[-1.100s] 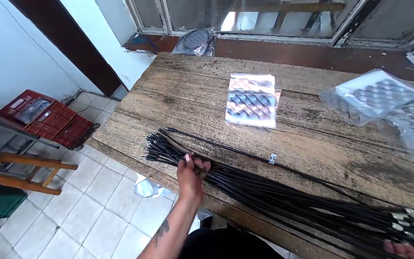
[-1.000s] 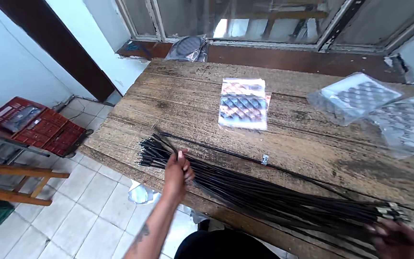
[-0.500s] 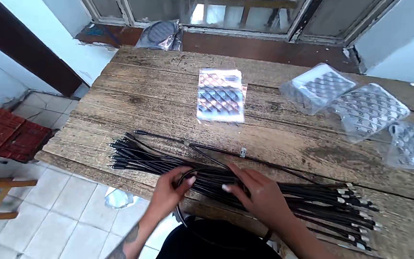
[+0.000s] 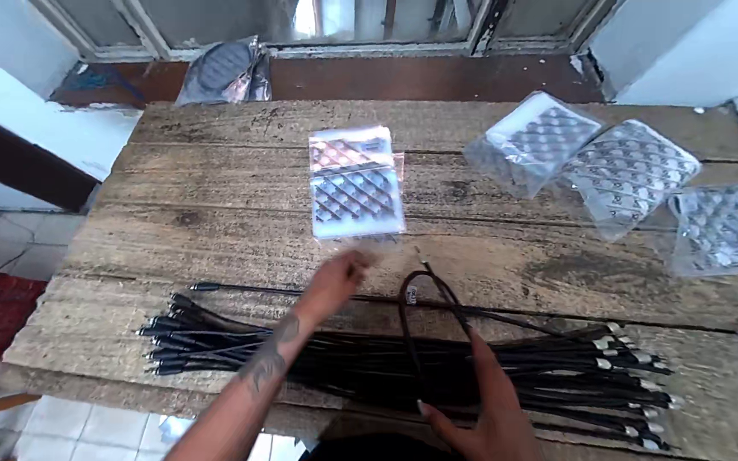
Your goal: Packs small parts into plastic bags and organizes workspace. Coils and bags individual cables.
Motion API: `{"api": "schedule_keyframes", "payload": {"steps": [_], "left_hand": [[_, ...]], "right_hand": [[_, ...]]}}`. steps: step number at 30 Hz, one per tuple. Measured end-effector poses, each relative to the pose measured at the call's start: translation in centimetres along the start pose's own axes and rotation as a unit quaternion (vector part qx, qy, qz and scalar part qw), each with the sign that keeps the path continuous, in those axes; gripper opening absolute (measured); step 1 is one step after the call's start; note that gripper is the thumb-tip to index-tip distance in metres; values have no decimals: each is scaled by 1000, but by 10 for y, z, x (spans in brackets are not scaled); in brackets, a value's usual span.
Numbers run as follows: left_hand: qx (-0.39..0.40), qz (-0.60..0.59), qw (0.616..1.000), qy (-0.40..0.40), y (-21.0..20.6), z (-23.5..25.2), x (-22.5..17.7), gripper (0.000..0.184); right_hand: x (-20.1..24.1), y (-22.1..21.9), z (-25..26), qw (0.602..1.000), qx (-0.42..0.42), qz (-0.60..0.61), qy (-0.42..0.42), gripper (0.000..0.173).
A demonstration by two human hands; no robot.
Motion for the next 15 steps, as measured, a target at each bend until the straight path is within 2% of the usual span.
{"api": "schedule_keyframes", "payload": {"steps": [1, 3, 5, 7, 9, 12, 15], "left_hand": [[-20, 70, 997, -7, 20, 27, 14, 31], [-79, 121, 989, -38, 52, 75, 44, 35], [-124, 122, 981, -81, 62, 105, 67, 31], [-158, 121, 976, -84, 62, 118, 77, 25], [-176, 136, 970, -93, 60, 120, 73, 19], [-188, 153, 957, -159, 59, 103, 53, 14], [-196, 242, 934, -175, 57, 69, 30, 17]], "right_hand": [[-6, 6, 3, 999, -12, -31, -4, 127], [-11, 17, 8, 998, -14, -67, -3, 129], [-9, 22, 13, 997, -5, -74, -2, 126], [-3, 20, 21, 999, 8, -53, -8, 123], [3, 12, 30, 999, 11, -38, -9, 121], [11, 5, 41, 999, 5, -39, 3, 116], [16, 5, 40, 998, 3, -64, 16, 116]]}}
Point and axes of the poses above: each hand's wrist, its own z-axis towards the middle knuckle, its own y-axis out of the back of the hand, x = y × z, the point moved 3 cm from there along z, towards the middle knuckle, and after that the axes turned 1 degree about z, right-handed, at the moved point
